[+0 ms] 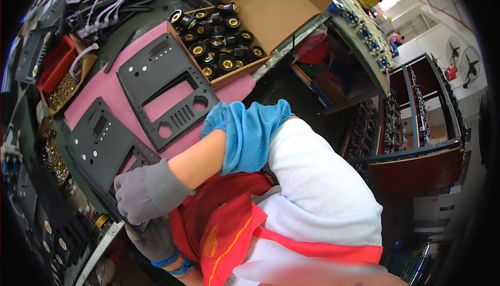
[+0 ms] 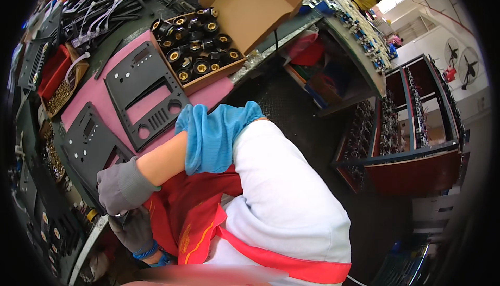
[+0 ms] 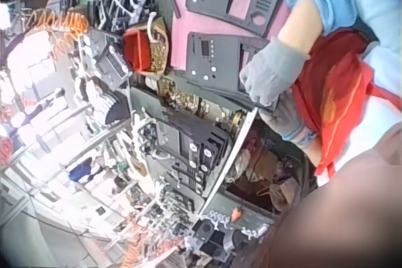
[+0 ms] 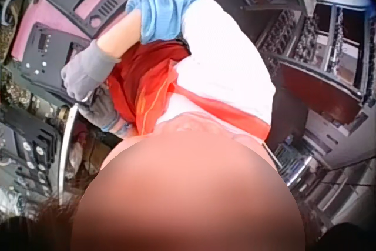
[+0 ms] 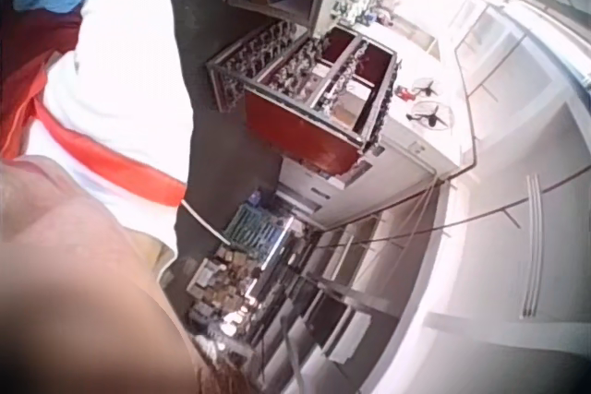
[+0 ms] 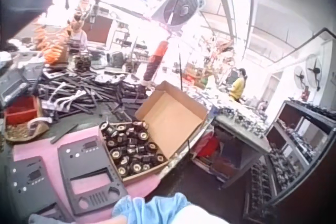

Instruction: Assembling electrical connector components onto plastic panels at a workshop workstation.

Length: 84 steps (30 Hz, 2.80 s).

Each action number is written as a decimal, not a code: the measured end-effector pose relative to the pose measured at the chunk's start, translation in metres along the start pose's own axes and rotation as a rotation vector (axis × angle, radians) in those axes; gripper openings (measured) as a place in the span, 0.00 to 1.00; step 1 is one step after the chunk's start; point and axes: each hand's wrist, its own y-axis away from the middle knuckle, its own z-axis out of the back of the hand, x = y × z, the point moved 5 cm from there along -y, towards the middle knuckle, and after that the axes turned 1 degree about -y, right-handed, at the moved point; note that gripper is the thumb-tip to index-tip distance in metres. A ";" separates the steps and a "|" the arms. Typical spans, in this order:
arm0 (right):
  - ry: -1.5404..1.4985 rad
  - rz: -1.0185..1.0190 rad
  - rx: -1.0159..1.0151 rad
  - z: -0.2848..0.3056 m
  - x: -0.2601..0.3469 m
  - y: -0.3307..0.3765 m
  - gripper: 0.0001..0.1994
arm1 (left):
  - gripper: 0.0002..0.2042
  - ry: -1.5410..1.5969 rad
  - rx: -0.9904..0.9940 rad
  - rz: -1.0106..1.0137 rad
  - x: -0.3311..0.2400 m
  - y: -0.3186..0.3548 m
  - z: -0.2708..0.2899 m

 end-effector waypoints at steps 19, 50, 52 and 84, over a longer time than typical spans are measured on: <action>0.032 -0.019 0.003 0.002 -0.007 0.011 0.04 | 0.19 -0.088 0.045 0.026 0.000 -0.011 -0.011; -0.146 -0.245 -0.012 -0.011 -0.012 0.008 0.11 | 0.21 -0.060 -0.181 -0.039 0.005 -0.007 0.017; -0.139 -0.220 -0.070 -0.011 -0.013 0.009 0.12 | 0.20 -0.059 -0.108 0.003 0.007 -0.010 0.004; 0.753 -1.094 -0.587 0.101 -0.172 0.196 0.30 | 0.14 -1.624 -0.476 -0.235 -0.065 0.003 -0.042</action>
